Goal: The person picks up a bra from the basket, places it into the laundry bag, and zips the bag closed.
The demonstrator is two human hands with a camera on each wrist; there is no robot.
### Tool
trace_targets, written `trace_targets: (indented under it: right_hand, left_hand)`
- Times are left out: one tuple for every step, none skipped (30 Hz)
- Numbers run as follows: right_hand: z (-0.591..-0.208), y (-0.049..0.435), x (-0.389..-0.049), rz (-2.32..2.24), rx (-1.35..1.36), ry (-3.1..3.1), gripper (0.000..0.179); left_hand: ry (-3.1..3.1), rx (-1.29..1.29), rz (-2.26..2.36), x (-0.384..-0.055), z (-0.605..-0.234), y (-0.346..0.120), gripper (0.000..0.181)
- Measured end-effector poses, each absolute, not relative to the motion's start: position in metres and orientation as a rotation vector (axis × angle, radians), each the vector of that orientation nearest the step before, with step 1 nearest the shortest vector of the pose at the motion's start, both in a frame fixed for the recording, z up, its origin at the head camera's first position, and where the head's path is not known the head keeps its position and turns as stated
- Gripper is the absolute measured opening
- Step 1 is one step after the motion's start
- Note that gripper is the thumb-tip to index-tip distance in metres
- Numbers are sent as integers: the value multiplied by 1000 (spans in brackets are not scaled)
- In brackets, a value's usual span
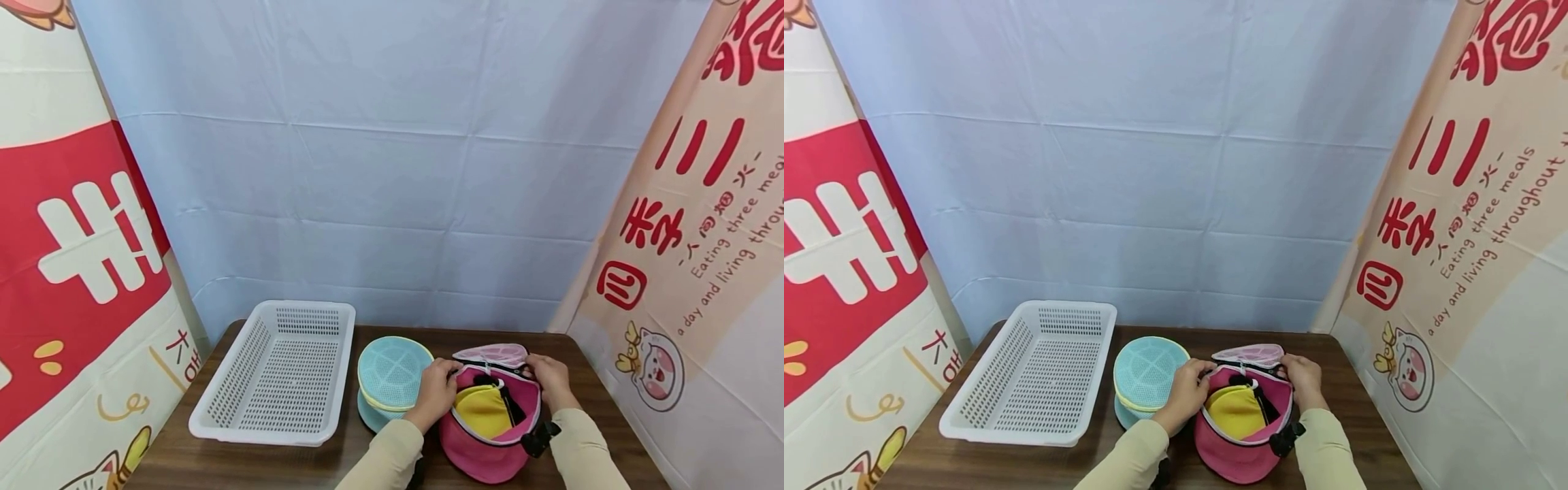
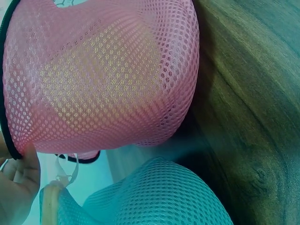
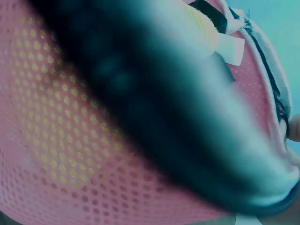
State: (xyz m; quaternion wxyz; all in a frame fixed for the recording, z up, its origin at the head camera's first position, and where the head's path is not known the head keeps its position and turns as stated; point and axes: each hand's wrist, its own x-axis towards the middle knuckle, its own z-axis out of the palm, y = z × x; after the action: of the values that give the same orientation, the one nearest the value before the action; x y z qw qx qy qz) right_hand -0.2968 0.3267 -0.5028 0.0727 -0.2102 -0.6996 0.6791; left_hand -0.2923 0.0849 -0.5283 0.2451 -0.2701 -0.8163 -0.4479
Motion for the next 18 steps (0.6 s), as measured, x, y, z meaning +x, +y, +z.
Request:
trace_targets:
  right_hand:
    - [-503,326,-296,2048,-622,-2114,44]
    - [-502,326,-295,2063,-615,-2123,47]
    - [-501,326,-294,2081,-613,-2126,47]
    - [-499,327,-293,2103,-610,-2120,47]
    - [-498,327,-293,2135,-603,-2100,46]
    - [-497,328,-292,2162,-602,-2074,45]
    - [-496,329,-293,2199,-597,-2041,44]
    - [-496,329,-293,2235,-586,-2006,42]
    - [-495,330,-293,2271,-577,-1969,40]
    - [-494,331,-293,2307,-561,-1931,36]
    - [-494,332,-293,2341,-550,-1894,31]
    - [-493,332,-294,2365,-548,-1863,25]
    - [-492,333,-294,2394,-537,-1838,18]
    - [-492,333,-294,2417,-529,-1814,12]
    - [-491,333,-294,2435,-530,-1793,9]
    - [-491,333,-294,2454,-527,-1769,13]
    - [-490,333,-295,2472,-532,-1751,19]
    - [-489,332,-295,2486,-536,-1737,24]
  left_hand:
    - [-2223,-743,-1219,-292,-528,84,27]
    - [-2223,-744,-1218,-292,-528,84,27]
    - [-2227,-745,-1223,-291,-528,84,27]
    - [-2223,-745,-1226,-291,-527,84,27]
    - [-2224,-746,-1232,-291,-527,84,27]
    - [-2229,-746,-1239,-291,-526,84,27]
    - [-2236,-746,-1246,-291,-526,84,27]
    - [-2251,-742,-1250,-290,-525,84,26]
    - [-2262,-742,-1254,-290,-525,84,25]
    - [-2276,-741,-1252,-290,-524,83,23]
    - [-2290,-742,-1250,-289,-524,83,22]
    - [-2301,-744,-1246,-289,-523,83,20]
    - [-2316,-744,-1239,-289,-523,83,19]
    - [-2332,-741,-1236,-289,-522,82,19]
    - [-2347,-738,-1232,-289,-522,82,19]
    - [-2360,-733,-1228,-289,-521,81,19]
    - [-2375,-726,-1225,-289,-521,80,19]
    - [-2391,-718,-1221,-290,-520,80,20]
